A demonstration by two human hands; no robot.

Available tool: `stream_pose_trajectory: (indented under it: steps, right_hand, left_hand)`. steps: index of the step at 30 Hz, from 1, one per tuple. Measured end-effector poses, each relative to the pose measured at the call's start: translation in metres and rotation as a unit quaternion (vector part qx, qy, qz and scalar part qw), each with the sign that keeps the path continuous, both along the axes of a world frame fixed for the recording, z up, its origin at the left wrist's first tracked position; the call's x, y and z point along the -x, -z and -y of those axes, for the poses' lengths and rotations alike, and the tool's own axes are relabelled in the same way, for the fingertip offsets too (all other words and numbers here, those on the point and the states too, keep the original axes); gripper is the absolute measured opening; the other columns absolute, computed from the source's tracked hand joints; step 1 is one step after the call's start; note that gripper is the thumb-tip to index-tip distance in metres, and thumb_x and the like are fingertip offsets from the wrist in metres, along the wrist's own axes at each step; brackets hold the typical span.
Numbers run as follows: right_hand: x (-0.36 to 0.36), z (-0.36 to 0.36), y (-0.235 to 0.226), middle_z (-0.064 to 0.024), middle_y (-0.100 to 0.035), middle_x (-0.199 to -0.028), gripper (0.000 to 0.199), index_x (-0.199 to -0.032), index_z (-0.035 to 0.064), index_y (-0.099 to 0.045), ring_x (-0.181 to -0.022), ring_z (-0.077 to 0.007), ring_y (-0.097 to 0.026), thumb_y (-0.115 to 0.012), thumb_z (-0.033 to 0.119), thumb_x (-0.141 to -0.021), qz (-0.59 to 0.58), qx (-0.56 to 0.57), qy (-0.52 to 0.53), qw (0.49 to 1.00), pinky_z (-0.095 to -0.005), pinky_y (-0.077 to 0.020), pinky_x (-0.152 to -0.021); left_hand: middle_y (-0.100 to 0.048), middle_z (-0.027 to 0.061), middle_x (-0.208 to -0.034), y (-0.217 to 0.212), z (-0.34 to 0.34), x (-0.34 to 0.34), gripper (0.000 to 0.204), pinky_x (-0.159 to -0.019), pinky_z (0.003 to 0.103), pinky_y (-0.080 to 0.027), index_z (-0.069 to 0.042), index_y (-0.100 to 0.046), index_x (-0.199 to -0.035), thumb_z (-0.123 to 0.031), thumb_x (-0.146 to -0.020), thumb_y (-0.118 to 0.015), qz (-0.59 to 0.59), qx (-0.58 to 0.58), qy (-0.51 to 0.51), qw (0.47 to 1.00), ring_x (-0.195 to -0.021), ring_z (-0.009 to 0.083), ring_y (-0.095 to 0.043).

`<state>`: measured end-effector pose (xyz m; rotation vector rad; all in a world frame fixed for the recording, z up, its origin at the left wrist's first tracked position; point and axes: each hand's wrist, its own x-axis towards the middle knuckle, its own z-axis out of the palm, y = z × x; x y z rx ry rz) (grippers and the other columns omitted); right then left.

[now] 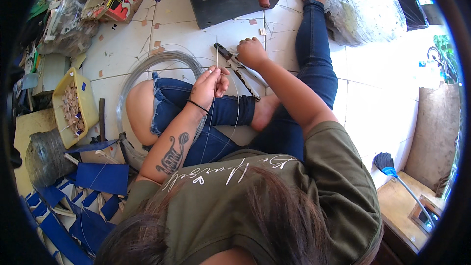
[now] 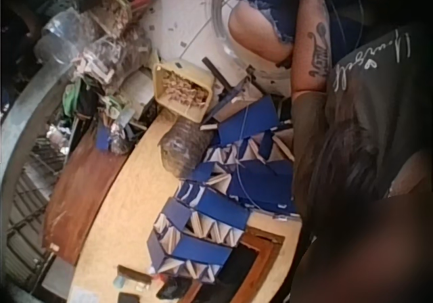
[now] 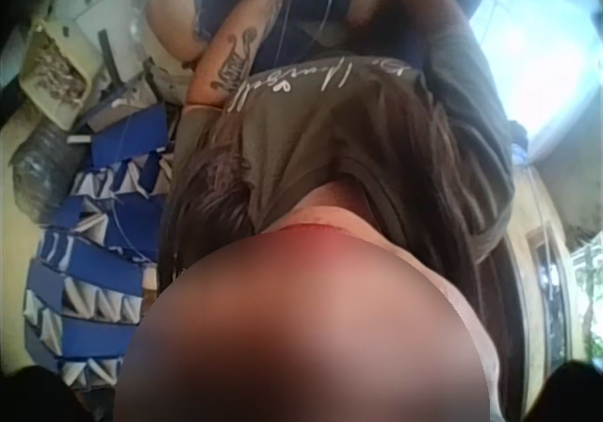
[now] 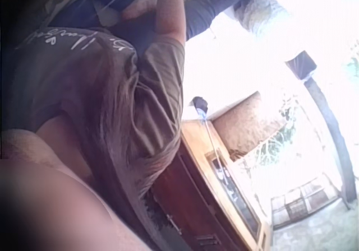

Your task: The person sits on the floor and repeatedly cuts short lengths of metal wire from a coil using pliers. They hold the wire with one hand and use the pliers with the other to snip segments, which fall onto the floor.

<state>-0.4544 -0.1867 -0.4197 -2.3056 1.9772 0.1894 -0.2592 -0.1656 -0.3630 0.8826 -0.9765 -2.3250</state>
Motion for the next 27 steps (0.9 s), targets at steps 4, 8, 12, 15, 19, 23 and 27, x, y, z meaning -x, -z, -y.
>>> stream_pose_trajectory:
  steps: [4,8,12,15,19,23,27]
  right_hand:
    - [-0.013,0.005,0.0,-0.0068,-0.061,-0.08,0.012,-0.071,0.0089,-0.062,-0.082,-0.0186,-0.058,-0.05,0.011,-0.072,-0.092,-0.014,-0.006,0.996,-0.0292,-0.0438,-0.069]
    - [-0.016,0.012,0.0,-0.0091,-0.062,-0.08,0.012,-0.072,0.0082,-0.063,-0.079,-0.021,-0.059,-0.051,0.011,-0.072,-0.093,-0.061,-0.02,0.994,-0.0309,-0.0456,-0.068]
    - [-0.008,0.022,0.001,-0.0122,-0.062,-0.077,0.013,-0.071,0.0064,-0.064,-0.074,-0.024,-0.06,-0.055,0.015,-0.068,-0.049,-0.075,-0.002,0.996,-0.0331,-0.0469,-0.066]
    - [0.007,0.02,0.001,-0.0132,-0.062,-0.074,0.018,-0.07,0.0058,-0.064,-0.071,-0.0259,-0.06,-0.059,0.022,-0.064,0.074,-0.072,0.121,0.987,-0.0341,-0.0474,-0.065]
    - [0.059,0.01,-0.01,-0.0131,-0.062,-0.071,0.027,-0.073,0.0062,-0.066,-0.067,-0.0269,-0.06,-0.066,0.03,-0.059,0.223,-0.053,0.33,0.916,-0.0351,-0.0475,-0.063]
    - [0.11,-0.015,-0.013,-0.0143,-0.061,-0.067,0.022,-0.071,0.0041,-0.065,-0.064,-0.0262,-0.06,-0.063,0.024,-0.062,0.14,-0.007,0.371,0.918,-0.0331,-0.0474,-0.064]
    - [0.119,-0.008,0.0,-0.0147,-0.061,-0.072,0.016,-0.073,0.0049,-0.065,-0.069,-0.0282,-0.061,-0.056,0.016,-0.067,0.1,0.001,0.311,0.945,-0.0349,-0.0481,-0.066]
  left_hand:
    - [-0.047,0.0031,-0.06,0.001,-0.001,0.001,0.023,-0.045,0.018,-0.032,-0.003,-0.047,-0.09,-0.018,-0.091,-0.03,0.01,-0.003,-0.002,1.0,-0.046,0.0062,-0.038]
    - [-0.047,0.0033,-0.06,0.0,0.0,0.001,0.022,-0.045,0.018,-0.032,-0.003,-0.046,-0.091,-0.018,-0.091,-0.03,0.016,-0.003,0.004,1.0,-0.047,0.007,-0.038]
    - [-0.047,0.0037,-0.06,0.001,0.0,0.002,0.022,-0.045,0.019,-0.033,-0.002,-0.046,-0.091,-0.018,-0.091,-0.03,0.016,-0.01,0.005,1.0,-0.047,0.0075,-0.038]
    - [-0.047,0.0039,-0.06,0.002,0.001,0.0,0.022,-0.045,0.019,-0.033,-0.002,-0.046,-0.091,-0.018,-0.09,-0.03,0.009,-0.007,0.002,1.0,-0.046,0.0076,-0.038]
    - [-0.047,0.0038,-0.059,0.003,0.0,-0.001,0.022,-0.045,0.019,-0.033,-0.002,-0.046,-0.09,-0.018,-0.09,-0.03,0.003,-0.01,-0.002,1.0,-0.046,0.0074,-0.038]
    - [-0.048,0.0037,-0.059,0.003,0.0,0.003,0.022,-0.044,0.019,-0.032,-0.003,-0.047,-0.09,-0.018,-0.09,-0.031,0.006,-0.002,0.012,1.0,-0.045,0.007,-0.037]
    - [-0.048,0.0036,-0.059,0.003,0.0,0.003,0.022,-0.044,0.019,-0.032,-0.003,-0.047,-0.09,-0.018,-0.09,-0.031,0.011,-0.003,0.003,1.0,-0.045,0.0066,-0.038]
